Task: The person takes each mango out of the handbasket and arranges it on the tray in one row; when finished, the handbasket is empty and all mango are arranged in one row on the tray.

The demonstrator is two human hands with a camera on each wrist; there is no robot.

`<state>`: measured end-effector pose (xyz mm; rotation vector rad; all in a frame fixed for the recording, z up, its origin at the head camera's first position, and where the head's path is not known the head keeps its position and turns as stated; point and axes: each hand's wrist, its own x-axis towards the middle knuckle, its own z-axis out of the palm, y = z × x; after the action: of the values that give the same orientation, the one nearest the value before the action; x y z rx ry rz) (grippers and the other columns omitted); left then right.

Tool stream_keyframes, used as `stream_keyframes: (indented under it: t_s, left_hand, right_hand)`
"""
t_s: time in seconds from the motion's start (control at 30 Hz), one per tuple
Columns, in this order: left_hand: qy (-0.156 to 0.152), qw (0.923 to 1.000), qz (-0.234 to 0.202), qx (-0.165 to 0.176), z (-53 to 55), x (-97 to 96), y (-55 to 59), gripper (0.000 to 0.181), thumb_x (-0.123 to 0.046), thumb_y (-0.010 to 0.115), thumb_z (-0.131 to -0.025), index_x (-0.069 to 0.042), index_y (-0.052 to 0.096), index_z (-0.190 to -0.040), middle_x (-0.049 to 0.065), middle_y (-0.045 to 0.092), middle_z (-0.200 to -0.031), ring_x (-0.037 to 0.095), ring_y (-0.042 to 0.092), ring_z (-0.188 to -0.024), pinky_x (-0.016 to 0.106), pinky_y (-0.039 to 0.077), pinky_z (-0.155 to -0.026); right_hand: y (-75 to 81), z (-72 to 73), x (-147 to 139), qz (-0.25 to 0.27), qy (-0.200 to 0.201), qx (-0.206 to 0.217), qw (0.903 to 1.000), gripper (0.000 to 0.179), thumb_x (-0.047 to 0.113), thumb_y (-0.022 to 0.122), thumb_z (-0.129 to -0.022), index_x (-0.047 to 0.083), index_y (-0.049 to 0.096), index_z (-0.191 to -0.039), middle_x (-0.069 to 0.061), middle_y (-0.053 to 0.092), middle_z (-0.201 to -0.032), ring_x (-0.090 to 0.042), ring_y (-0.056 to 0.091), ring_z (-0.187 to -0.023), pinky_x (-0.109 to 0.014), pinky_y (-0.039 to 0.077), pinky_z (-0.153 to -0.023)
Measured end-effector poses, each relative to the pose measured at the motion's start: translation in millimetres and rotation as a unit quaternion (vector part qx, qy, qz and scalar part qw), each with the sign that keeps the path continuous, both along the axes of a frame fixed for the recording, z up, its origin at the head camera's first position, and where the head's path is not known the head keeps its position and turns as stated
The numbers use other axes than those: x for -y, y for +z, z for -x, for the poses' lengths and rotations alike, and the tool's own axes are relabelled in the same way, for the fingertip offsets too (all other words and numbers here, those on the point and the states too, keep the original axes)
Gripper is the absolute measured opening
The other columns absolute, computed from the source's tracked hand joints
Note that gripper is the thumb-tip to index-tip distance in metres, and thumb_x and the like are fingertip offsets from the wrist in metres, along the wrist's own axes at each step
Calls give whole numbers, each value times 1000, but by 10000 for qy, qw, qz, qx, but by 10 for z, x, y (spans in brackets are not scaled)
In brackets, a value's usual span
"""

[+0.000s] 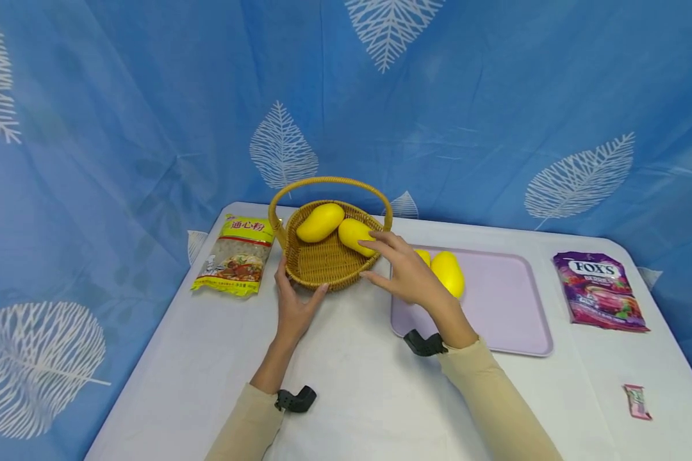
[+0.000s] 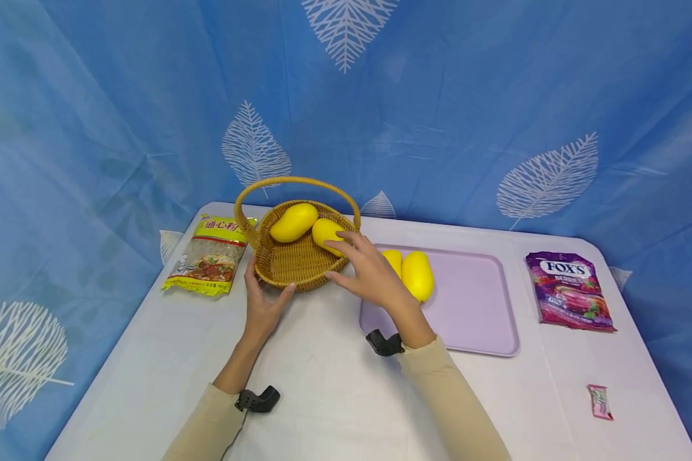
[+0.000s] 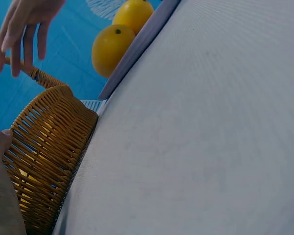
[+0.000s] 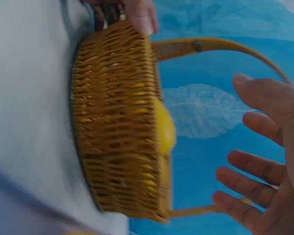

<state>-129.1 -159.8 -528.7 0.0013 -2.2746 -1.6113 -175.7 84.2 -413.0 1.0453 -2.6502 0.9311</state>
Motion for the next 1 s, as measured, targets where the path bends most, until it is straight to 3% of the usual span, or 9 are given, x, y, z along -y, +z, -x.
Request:
stream_keyframes:
  t_s: [0.23,0.43,0.6,0.67,0.73,0.83,1.0]
  left_hand:
    - [-28,10000,-8,-47,11,5,-11,101,-29,75,-87,-19,3,-157,7,9,-162,28,14,-150,53,17,-120]
    - [-39,10000,-51,-20,10,-7,10,102,-23,76,-87,-16,2,-157,11,8,-162,31,13,-150,54,17,-120]
    - [-126,9999,-61,-46,-56,-57,233,99,-16,74,-88,-3,3,-155,23,8,-160,40,12,-149,57,16,-119]
    - [-145,9999,-48,-38,-95,-72,333,97,-14,73,-88,1,4,-154,25,9,-159,42,12,-148,58,16,-119]
    - [-138,9999,-28,-23,-108,-74,365,96,-14,73,-88,1,5,-154,25,10,-159,42,13,-148,57,17,-119]
    - [-80,10000,-9,34,-64,-49,246,99,-16,74,-88,-3,4,-155,21,9,-160,39,12,-149,56,15,-120]
    - [-33,10000,-2,76,18,1,7,102,-24,75,-87,-15,1,-157,11,8,-163,31,11,-151,53,15,-121]
  right_hand:
    - [-125,340,286,-403,-71,663,9970,52,33,66,-94,15,54,-141,-17,39,-151,-34,36,-140,-55,36,-111]
    - [-249,533,394,-869,-119,1098,9901,53,33,64,-96,16,50,-144,-18,30,-157,-34,27,-146,-53,30,-116]
    - [-309,629,457,-999,-223,1140,9882,53,32,67,-94,18,53,-142,-16,35,-153,-33,31,-144,-51,32,-115]
    - [-316,663,489,-953,-230,1042,9897,51,31,68,-93,18,55,-140,-15,41,-146,-32,38,-137,-48,37,-111]
    - [-318,695,523,-912,-242,961,9909,50,30,69,-92,17,57,-138,-15,45,-138,-30,43,-128,-45,41,-106]
    - [-321,732,567,-857,-280,953,9914,50,29,71,-91,16,58,-138,-14,46,-129,-28,46,-117,-42,44,-98]
    - [-351,755,601,-1113,-480,1132,9862,58,40,71,-89,20,54,-141,-16,41,-139,-31,46,-125,-45,44,-103]
